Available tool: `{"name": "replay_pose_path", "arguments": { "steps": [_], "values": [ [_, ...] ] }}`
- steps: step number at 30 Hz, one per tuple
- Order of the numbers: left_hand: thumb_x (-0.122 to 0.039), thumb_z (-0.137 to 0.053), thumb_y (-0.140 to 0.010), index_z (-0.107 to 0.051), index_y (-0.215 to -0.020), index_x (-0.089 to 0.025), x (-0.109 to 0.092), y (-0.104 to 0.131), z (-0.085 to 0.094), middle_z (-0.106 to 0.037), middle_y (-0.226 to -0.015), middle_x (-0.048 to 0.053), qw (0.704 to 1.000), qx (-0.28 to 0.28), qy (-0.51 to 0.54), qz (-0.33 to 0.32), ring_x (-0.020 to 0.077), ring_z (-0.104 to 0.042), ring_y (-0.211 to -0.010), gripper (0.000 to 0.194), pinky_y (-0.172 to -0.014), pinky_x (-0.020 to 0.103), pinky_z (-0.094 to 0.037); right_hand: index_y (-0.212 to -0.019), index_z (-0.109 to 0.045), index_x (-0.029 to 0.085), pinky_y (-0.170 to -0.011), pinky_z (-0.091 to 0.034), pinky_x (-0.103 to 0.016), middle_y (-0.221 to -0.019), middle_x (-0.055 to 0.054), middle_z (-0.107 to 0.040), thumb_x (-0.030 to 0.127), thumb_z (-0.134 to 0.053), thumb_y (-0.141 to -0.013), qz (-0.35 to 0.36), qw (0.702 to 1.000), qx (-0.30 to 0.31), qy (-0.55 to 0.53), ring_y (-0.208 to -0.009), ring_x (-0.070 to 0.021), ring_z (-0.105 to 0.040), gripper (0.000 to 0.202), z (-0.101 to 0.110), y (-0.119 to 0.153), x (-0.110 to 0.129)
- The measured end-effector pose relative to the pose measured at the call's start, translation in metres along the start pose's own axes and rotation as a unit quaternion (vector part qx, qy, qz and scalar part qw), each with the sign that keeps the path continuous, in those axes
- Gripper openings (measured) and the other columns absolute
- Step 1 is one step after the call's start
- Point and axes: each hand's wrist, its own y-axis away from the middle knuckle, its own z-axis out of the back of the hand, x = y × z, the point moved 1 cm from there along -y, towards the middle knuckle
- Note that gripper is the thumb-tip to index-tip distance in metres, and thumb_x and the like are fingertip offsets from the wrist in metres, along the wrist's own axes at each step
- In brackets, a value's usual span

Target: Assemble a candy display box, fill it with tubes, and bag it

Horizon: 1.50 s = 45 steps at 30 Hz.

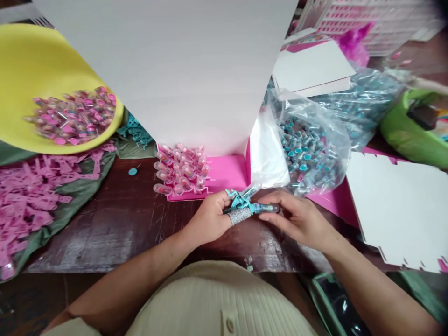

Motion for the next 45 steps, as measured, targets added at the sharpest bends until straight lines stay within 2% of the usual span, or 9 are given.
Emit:
{"name": "replay_pose_path", "arguments": {
  "steps": [12,17,20,23,27,29,31,36,45],
  "values": [
    [-0.027,-0.07,-0.089,-0.074,-0.104,-0.02,0.002,0.022,0.009,-0.078,-0.097,0.002,0.959,-0.085,-0.259,-0.079,0.0187,-0.071,-0.089,0.017,-0.086,0.028,-0.054,-0.112,-0.067,0.023,-0.083,-0.056,-0.029,-0.1,-0.002,-0.074,0.032,-0.062,-0.099,-0.074,0.992,0.024,-0.096,-0.091,-0.0171,-0.07,0.016,-0.022,-0.007,0.0],
    [-0.033,-0.077,-0.084,-0.073,-0.099,-0.017,-0.008,0.023,0.023,-0.076,-0.093,0.004,0.989,-0.068,-0.125,-0.029,0.0176,-0.068,-0.083,0.023,-0.078,0.028,-0.054,-0.148,-0.042,0.033,-0.06,-0.058,-0.025,-0.135,-0.009,-0.063,0.031,-0.073,-0.091,-0.072,0.992,0.007,-0.107,-0.085,-0.017,-0.069,0.066,-0.009,-0.004,0.0],
    [-0.032,-0.078,-0.081,-0.071,-0.087,-0.015,-0.02,0.026,0.022,-0.073,-0.08,0.002,0.997,0.001,0.003,0.08,0.0062,-0.05,-0.051,0.019,-0.05,0.018,-0.041,-0.16,-0.026,0.039,-0.062,-0.061,-0.027,-0.16,-0.013,-0.038,0.024,-0.075,-0.088,0.013,0.999,0.013,-0.035,-0.102,-0.0219,-0.07,0.088,0.007,-0.013,0.006],
    [-0.029,-0.068,-0.087,-0.069,-0.087,-0.015,-0.033,0.036,0.015,-0.071,-0.072,0.001,0.976,0.1,0.054,0.185,0.004,-0.038,-0.041,0.014,-0.038,0.017,-0.029,-0.152,-0.045,0.041,-0.09,-0.061,-0.033,-0.16,-0.006,-0.042,0.018,-0.064,-0.094,0.14,0.985,0.106,-0.004,-0.121,-0.0239,-0.065,0.065,0.017,-0.031,0.022],
    [-0.035,-0.063,-0.094,-0.073,-0.1,-0.016,-0.06,0.045,0.028,-0.075,-0.086,0.004,0.982,0.109,-0.139,0.072,0.0128,-0.064,-0.068,0.021,-0.061,0.023,-0.052,-0.134,-0.065,0.035,-0.092,-0.061,-0.034,-0.128,-0.004,-0.07,0.029,-0.062,-0.098,0.171,0.971,0.161,-0.045,-0.11,-0.0216,-0.071,0.037,0.028,-0.056,0.035],
    [-0.04,-0.064,-0.095,-0.072,-0.111,-0.017,-0.077,0.041,0.05,-0.076,-0.102,0.006,0.948,-0.001,-0.311,-0.058,0.0189,-0.07,-0.09,0.029,-0.079,0.028,-0.055,-0.128,-0.067,0.035,-0.085,-0.062,-0.036,-0.114,-0.003,-0.075,0.035,-0.066,-0.096,0.141,0.987,0.074,0.0,-0.099,-0.0225,-0.073,0.031,0.035,-0.07,0.029],
    [-0.039,-0.061,-0.096,-0.069,-0.122,-0.017,-0.09,0.029,0.075,-0.073,-0.12,0.01,0.862,-0.103,-0.466,-0.171,0.0245,-0.067,-0.112,0.035,-0.098,0.035,-0.051,-0.121,-0.07,0.032,-0.08,-0.06,-0.037,-0.104,-0.004,-0.075,0.04,-0.065,-0.096,0.108,0.987,-0.015,0.117,-0.091,-0.0239,-0.073,0.026,0.038,-0.089,0.016],
    [-0.007,-0.049,-0.082,-0.068,-0.121,-0.01,-0.088,-0.019,0.116,-0.054,-0.152,0.014,0.72,-0.019,-0.668,-0.185,0.0309,-0.045,-0.144,0.043,-0.121,0.049,-0.033,-0.107,-0.072,0.016,-0.079,-0.054,-0.037,-0.098,-0.011,-0.072,0.035,-0.06,-0.1,0.061,0.933,0.068,0.347,-0.09,-0.0265,-0.07,0.024,0.012,-0.152,-0.015],
    [-0.005,-0.046,-0.077,-0.069,-0.119,-0.015,-0.073,-0.025,0.121,-0.056,-0.15,0.013,0.726,-0.023,-0.665,-0.174,0.0269,-0.052,-0.139,0.048,-0.117,0.049,-0.038,-0.085,-0.073,0.021,-0.056,-0.044,-0.03,-0.086,-0.007,-0.077,0.027,-0.063,-0.093,0.036,0.886,0.15,0.436,-0.069,-0.0203,-0.068,0.013,-0.015,-0.2,-0.013]
  ]
}}
